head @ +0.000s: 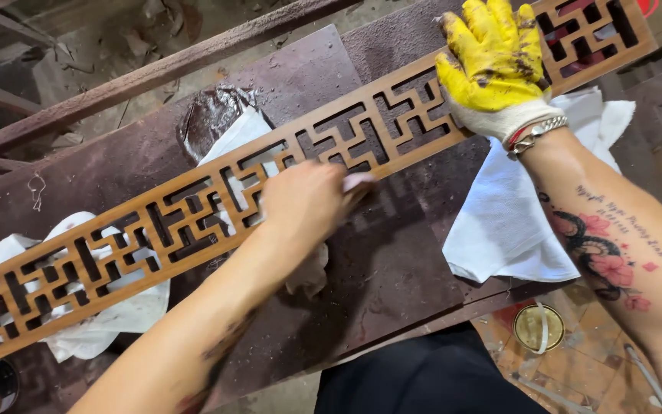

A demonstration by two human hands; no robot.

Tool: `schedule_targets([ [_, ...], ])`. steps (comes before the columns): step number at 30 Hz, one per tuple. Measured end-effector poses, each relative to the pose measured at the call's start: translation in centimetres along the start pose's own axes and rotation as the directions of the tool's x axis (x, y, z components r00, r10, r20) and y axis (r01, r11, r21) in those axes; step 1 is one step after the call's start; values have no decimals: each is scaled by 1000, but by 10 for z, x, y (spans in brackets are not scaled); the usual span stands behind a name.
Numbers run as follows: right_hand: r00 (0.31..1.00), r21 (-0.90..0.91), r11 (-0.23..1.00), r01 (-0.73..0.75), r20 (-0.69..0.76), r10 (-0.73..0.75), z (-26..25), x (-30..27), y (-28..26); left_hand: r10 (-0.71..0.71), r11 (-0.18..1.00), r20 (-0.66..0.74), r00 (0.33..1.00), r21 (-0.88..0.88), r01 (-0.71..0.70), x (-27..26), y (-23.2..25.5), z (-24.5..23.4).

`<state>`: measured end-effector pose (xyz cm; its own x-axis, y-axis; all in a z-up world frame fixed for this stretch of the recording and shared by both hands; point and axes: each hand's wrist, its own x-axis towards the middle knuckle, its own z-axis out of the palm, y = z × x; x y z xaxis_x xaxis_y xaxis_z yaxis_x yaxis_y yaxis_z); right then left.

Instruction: Staining a decorative wooden lattice panel with a cloth.

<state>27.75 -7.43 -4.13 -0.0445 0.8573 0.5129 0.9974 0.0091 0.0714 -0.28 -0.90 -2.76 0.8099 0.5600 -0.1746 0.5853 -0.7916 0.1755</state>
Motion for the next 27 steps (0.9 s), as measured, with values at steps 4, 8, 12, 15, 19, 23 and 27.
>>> schedule_targets([
  [4,996,-9,997,-83,40,83,1,1,1,22,1000,-105,994,9,-22,2,0,1],
  [8,999,-33,999,-33,-2,33,6,-7,2,83,994,-243,967,-54,-99,30,22,18],
  [12,999,16,1000,13,-31,-12,0,0,-1,30,997,-21,999,72,-28,-3,-1,7],
  [15,999,12,999,-32,-39,32,2,0,1,-61,998,-127,990,-3,61,-5,-2,2],
  [19,999,22,999,-41,-10,41,-2,-1,-5,-9,992,-55,998,-128,2,21,21,4],
  [23,999,-29,999,18,-45,-19,-4,0,0,-73,995,54,996,-65,76,-7,-7,-2],
  [27,999,-40,999,7,-53,-9,0,-1,1,-136,991,-11,991,-17,136,-22,-21,6],
])
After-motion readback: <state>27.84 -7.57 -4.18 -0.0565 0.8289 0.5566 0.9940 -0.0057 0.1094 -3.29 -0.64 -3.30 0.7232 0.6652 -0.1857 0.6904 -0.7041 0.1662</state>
